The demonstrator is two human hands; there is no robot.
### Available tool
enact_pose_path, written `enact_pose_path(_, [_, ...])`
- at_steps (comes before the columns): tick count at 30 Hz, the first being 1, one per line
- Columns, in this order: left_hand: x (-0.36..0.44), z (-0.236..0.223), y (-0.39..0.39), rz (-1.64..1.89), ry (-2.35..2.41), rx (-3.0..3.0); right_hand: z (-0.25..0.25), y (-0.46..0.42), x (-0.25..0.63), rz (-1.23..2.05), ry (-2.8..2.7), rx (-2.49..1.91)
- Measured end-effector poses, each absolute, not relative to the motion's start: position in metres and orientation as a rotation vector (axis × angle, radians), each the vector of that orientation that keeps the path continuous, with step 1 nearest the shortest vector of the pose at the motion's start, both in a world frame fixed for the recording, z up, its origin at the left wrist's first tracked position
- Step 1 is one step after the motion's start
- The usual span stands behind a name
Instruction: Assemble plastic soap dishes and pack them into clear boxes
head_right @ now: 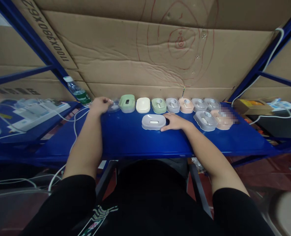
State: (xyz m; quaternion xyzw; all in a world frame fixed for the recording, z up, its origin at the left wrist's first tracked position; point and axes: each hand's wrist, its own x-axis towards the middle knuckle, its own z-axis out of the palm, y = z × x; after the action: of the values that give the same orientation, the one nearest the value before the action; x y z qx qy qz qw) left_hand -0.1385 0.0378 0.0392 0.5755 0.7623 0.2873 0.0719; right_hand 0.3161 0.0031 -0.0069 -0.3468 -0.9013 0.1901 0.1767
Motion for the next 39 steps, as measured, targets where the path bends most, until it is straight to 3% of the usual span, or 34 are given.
enact_pose_path(4, [-0.141,0.038,0.042,1.354,2.189,1.645,-0.009,0.004,0.318,0.534,-2.542,-0.991])
enact_pose_path(9, [-0.134,0.042,0.052,2.099,1.731,1.491,-0.013,0.007,0.320,0.512,-2.457,-1.084])
enact_pose_path(12, [-0.117,0.049,0.053,2.252,1.318,1.343,-0.014,0.007,0.318,0.502,-2.404,-1.052])
enact_pose_path(15, [-0.087,0.054,0.047,2.116,0.969,1.216,-0.012,0.005,0.315,0.425,-2.339,-0.997])
enact_pose_path(24, [0.025,0.031,-0.006,1.243,0.754,1.112,0.000,-0.002,0.309,0.046,-2.300,-0.890])
enact_pose_path(31, [0.032,0.019,-0.006,1.169,0.828,1.286,-0.003,-0.004,0.312,-0.031,-2.340,-0.833])
enact_pose_path(39, [0.012,0.018,-0.002,1.040,1.198,1.993,-0.004,-0.011,0.308,0.016,-2.347,-0.865])
